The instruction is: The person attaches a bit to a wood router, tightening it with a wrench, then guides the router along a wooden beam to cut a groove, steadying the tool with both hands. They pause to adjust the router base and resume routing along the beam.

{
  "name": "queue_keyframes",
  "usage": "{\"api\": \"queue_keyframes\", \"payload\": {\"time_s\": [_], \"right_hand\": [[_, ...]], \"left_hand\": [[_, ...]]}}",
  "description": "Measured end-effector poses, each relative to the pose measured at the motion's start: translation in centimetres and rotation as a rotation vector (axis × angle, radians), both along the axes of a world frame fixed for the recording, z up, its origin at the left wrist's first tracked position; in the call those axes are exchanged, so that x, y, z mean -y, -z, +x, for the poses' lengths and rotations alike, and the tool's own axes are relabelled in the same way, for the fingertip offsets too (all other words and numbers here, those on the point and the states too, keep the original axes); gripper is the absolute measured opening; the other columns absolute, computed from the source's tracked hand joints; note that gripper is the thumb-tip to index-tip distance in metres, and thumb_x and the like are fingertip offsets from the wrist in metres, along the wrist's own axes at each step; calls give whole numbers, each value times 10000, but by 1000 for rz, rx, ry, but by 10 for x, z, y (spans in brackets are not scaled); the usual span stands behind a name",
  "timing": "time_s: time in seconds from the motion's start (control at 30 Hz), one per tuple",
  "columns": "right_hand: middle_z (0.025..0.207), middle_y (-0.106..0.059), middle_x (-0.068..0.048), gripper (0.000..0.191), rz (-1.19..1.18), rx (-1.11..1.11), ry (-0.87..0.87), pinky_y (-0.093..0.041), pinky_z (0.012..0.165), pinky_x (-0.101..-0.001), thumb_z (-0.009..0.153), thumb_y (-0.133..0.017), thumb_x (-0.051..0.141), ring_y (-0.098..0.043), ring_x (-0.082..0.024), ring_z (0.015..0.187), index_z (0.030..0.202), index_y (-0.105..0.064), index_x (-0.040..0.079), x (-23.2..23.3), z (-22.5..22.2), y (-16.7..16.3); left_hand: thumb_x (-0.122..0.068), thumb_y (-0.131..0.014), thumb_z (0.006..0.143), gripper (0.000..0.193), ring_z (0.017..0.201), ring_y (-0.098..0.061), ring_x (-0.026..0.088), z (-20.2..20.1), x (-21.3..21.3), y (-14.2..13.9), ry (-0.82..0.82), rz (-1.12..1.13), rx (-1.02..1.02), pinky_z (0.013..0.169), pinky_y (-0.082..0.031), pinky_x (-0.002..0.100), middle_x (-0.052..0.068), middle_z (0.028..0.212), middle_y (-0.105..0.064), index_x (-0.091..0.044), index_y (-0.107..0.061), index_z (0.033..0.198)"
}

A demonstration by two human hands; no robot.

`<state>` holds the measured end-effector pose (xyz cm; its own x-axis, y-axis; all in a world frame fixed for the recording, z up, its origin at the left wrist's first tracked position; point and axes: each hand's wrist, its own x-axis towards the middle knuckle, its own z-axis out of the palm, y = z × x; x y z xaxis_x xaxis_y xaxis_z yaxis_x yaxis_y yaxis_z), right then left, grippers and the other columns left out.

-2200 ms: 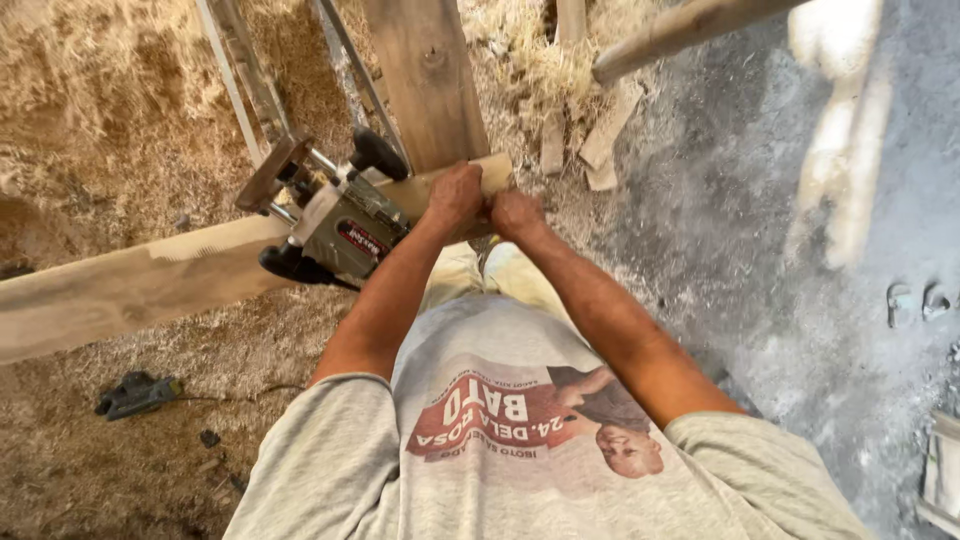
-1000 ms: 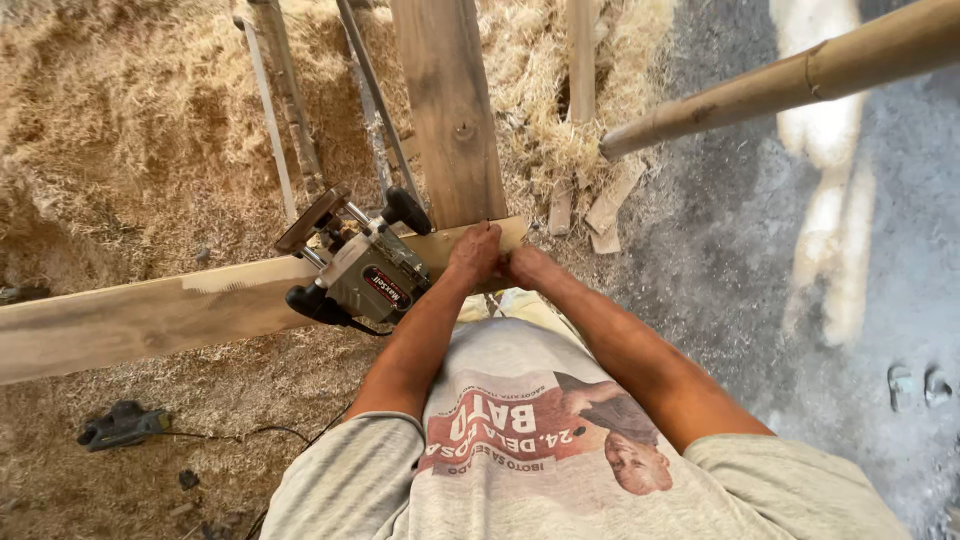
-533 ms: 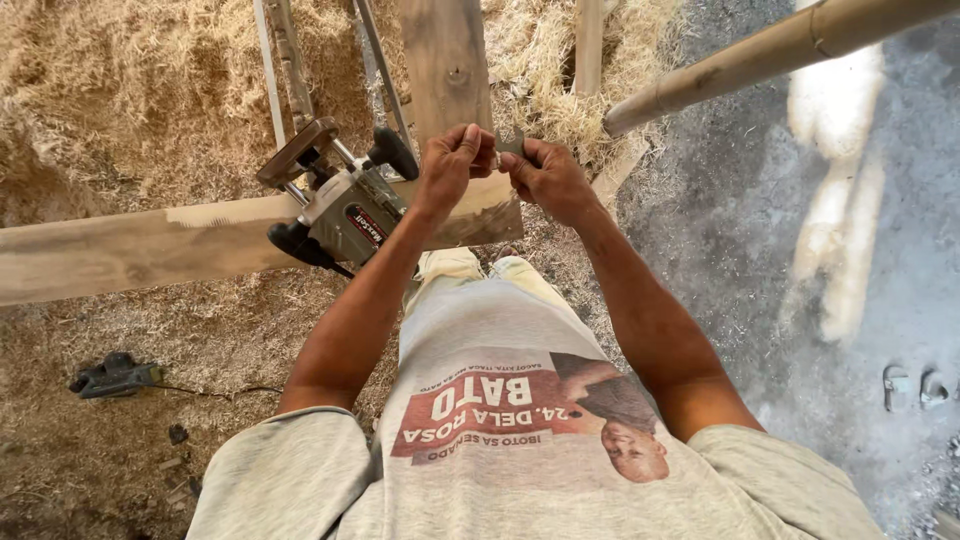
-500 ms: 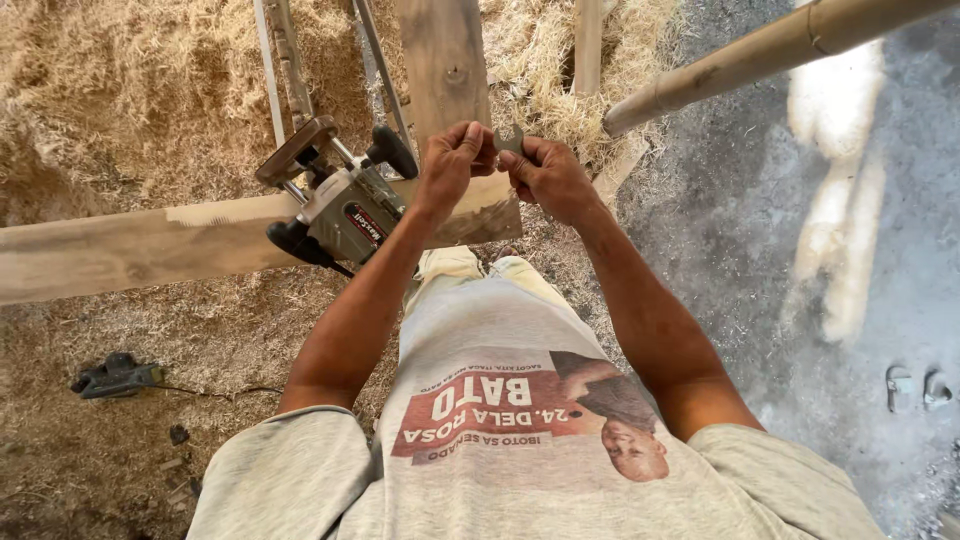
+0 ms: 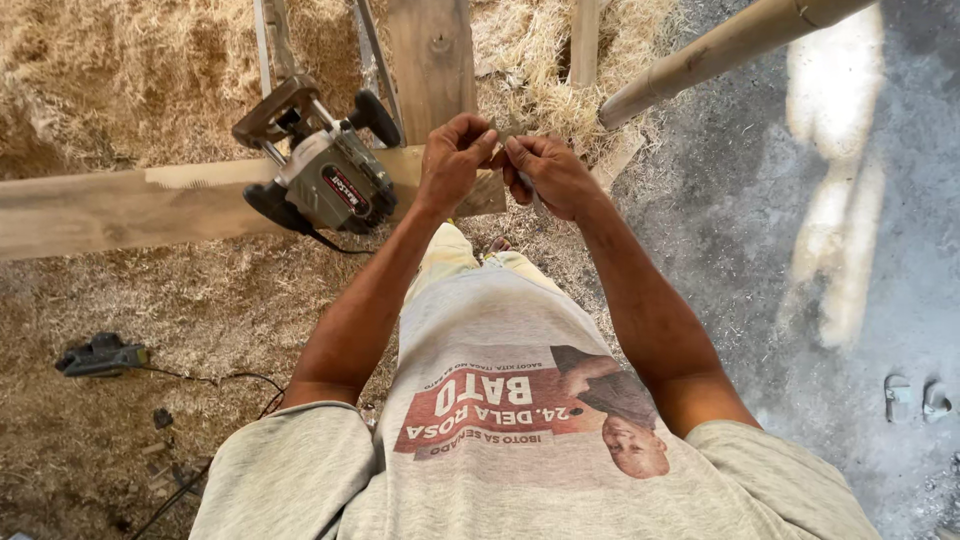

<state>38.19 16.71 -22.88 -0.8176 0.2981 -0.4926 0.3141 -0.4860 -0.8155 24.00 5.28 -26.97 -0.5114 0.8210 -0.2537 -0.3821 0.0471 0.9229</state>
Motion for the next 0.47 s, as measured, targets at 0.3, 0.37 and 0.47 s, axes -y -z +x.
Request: {"api": "queue_keyframes", "payload": {"time_s": [0.3, 0.37, 0.47], "right_hand": [[840, -698, -171, 513, 844, 563, -370, -531, 756, -466, 1061, -508, 514, -676, -320, 791, 951, -742, 71, 35, -24, 70], [949, -705, -220, 568, 926, 673, -488, -529, 863, -504, 1050, -528, 586, -687, -376, 917, 977, -756, 72, 36, -29, 81], [1034, -758, -185, 450, 878, 678, -540, -564, 899, -476, 1003, -540, 513, -735, -332, 962, 1059, -765, 127, 35, -37, 96]], "left_hand": [[-144, -710, 941, 140, 861, -683, 254, 29, 26, 79, -51, -507, -584, 779, -533, 402, 99, 948, -691, -85, -731, 1066], [-137, -717, 916, 238, 981, -633, 339, 34, 30, 84, -84, -610, -740, 875, -519, 463, 165, 1075, -623, -102, -673, 1148], [-198, -790, 814, 554, 1165, -508, 381, 33, 39, 80, -17, -564, -903, 981, -463, 499, 158, 1271, -518, -122, -579, 1320]]}}
